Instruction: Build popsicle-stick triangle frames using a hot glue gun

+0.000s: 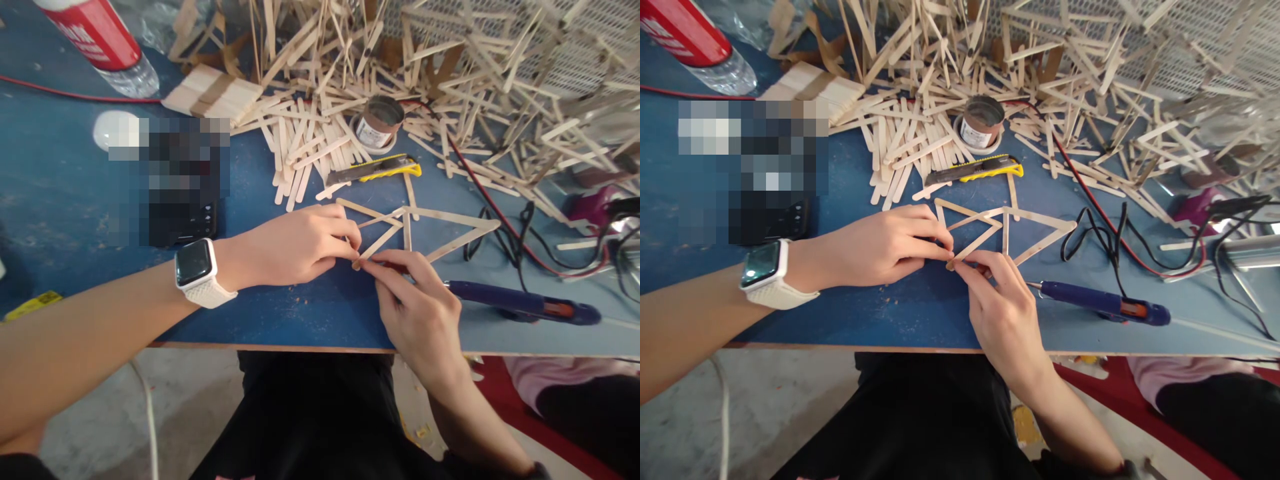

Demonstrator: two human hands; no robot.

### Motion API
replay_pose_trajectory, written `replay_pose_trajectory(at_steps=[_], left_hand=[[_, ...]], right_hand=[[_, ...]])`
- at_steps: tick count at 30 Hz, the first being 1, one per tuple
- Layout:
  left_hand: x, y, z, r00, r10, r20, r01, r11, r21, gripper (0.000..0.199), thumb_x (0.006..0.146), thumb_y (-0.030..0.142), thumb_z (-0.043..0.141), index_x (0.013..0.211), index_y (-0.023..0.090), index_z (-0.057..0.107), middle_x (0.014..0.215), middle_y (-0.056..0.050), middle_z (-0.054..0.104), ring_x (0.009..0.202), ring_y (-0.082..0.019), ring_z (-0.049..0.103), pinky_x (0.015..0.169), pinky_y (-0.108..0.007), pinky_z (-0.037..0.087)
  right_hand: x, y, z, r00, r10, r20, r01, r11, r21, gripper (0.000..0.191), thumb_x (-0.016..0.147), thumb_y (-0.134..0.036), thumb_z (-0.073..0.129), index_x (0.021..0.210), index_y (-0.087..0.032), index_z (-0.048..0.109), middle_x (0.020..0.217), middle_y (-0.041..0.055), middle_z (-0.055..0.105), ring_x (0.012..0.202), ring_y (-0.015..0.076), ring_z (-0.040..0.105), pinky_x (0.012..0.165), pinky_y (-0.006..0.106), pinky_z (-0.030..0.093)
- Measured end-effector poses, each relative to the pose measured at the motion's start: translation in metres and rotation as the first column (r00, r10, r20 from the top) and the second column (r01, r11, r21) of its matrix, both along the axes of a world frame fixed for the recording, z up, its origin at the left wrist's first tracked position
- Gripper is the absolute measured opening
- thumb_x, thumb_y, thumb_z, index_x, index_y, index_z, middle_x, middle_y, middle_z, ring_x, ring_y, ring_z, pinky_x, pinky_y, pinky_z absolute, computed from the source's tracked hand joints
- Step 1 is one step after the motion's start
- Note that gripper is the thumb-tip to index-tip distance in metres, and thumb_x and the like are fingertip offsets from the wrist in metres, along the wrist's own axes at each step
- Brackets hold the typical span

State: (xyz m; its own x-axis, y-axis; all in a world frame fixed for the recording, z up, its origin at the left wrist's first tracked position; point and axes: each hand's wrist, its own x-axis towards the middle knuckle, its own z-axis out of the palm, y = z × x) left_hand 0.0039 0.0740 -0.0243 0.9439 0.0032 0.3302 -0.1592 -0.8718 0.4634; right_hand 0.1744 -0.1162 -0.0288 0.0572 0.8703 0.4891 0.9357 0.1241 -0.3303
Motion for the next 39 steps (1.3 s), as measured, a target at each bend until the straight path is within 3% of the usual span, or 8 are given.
replay_pose_trajectory(at_steps=[18, 23, 32, 39], left_hand=[[0.0, -0.0011, 0.0006, 1.0, 0.001, 0.03, 0.0, 1.0, -0.018, 0.034, 0.107, 0.006, 0.052, 0.113, 0.015, 0.084, 0.122, -0.011, 0.08, 0.111, -0.025, 0.068, 0.101, -0.039, 0.058], [0.0004, -0.0009, 0.0003, 1.0, 0.012, 0.023, -0.012, 1.0, -0.015, 0.034, 0.106, 0.005, 0.055, 0.113, 0.019, 0.085, 0.122, -0.01, 0.081, 0.111, -0.025, 0.069, 0.101, -0.039, 0.059], [0.0, -0.0011, 0.0008, 1.0, 0.002, 0.025, -0.002, 1.0, -0.016, 0.034, 0.107, 0.005, 0.054, 0.113, 0.017, 0.085, 0.122, -0.011, 0.081, 0.111, -0.025, 0.069, 0.101, -0.039, 0.059], [0.0002, -0.0018, 0.0001, 1.0, 0.0, 0.019, 0.0, 1.0, -0.003, 0.034, 0.108, 0.006, 0.052, 0.114, 0.016, 0.084, 0.123, -0.01, 0.08, 0.111, -0.024, 0.067, 0.103, -0.04, 0.057]], right_hand=[[0.0017, -0.0025, -0.0012, 0.999, 0.024, 0.038, -0.023, 0.999, -0.033, 0.035, 0.102, 0.002, 0.062, 0.118, -0.022, 0.083, 0.116, 0.009, 0.077, 0.095, 0.0164, 0.073, 0.085, 0.031, 0.065], [0.0005, -0.0026, -0.0027, 0.999, 0.013, 0.044, -0.012, 1.0, -0.024, 0.037, 0.103, 0.0, 0.062, 0.119, -0.025, 0.082, 0.115, 0.0071, 0.078, 0.096, 0.0176, 0.074, 0.086, 0.033, 0.067], [0.0006, -0.0022, -0.0011, 0.998, 0.041, 0.054, -0.041, 0.999, 0.001, 0.034, 0.1, 0.003, 0.066, 0.123, -0.017, 0.079, 0.113, 0.0067, 0.079, 0.097, 0.0165, 0.073, 0.093, 0.031, 0.064], [0.0007, -0.0014, 0.0, 0.999, 0.046, 0.015, -0.046, 0.999, -0.021, 0.034, 0.103, 0.0, 0.063, 0.123, -0.024, 0.077, 0.116, 0.0059, 0.079, 0.098, 0.0193, 0.075, 0.092, 0.037, 0.066]])
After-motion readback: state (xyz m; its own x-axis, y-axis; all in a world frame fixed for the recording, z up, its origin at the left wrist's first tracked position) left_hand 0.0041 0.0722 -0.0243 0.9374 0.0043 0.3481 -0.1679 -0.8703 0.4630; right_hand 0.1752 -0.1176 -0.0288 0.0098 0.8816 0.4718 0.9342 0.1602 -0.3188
